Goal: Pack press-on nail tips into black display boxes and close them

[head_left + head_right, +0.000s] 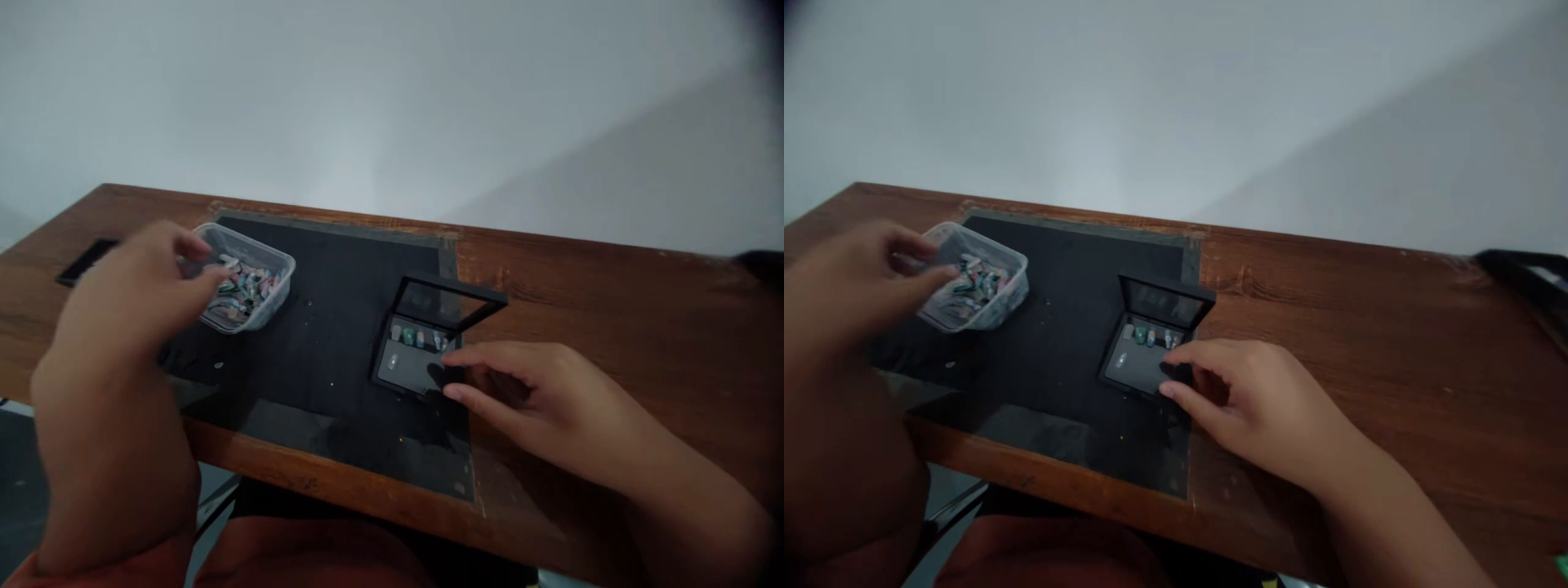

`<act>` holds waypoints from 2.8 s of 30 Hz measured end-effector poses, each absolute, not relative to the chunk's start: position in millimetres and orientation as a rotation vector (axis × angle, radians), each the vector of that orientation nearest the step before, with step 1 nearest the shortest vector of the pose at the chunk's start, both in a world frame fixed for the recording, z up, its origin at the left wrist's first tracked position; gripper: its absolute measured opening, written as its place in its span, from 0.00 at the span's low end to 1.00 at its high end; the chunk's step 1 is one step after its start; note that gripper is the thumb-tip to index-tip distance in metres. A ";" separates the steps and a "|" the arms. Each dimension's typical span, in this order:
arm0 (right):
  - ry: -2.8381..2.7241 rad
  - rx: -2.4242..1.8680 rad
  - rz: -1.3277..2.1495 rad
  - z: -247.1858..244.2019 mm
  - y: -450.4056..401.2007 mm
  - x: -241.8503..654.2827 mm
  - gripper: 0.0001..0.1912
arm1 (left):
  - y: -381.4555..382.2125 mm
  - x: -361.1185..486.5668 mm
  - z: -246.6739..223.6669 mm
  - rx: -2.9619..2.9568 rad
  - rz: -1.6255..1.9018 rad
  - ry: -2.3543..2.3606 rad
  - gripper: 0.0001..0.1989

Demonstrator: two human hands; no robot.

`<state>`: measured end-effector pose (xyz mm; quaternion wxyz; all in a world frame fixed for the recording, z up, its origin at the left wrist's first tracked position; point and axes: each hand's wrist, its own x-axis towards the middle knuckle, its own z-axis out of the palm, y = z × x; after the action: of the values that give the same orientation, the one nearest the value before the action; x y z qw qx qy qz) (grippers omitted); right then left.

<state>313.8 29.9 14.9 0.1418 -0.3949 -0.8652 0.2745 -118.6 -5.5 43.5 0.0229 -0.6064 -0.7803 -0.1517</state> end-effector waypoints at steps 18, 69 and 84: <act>-2.449 -1.080 0.742 13.2 28.9 316.2 0.16 | 11.1 -81.7 45.8 -1.913 -0.797 -2.161 0.09; -2.277 -1.028 0.723 25.6 20.3 305.2 0.11 | -2.3 32.4 10.7 -2.703 -1.029 -1.346 0.06; -2.459 -1.122 0.618 17.9 22.5 296.5 0.16 | 4.0 30.2 1.8 -2.994 -0.641 -1.452 0.11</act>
<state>296.5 22.5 17.9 0.1835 -0.3979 -0.8718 0.2191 30.2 4.0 1.8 -0.1233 -0.8768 -0.4252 -0.1878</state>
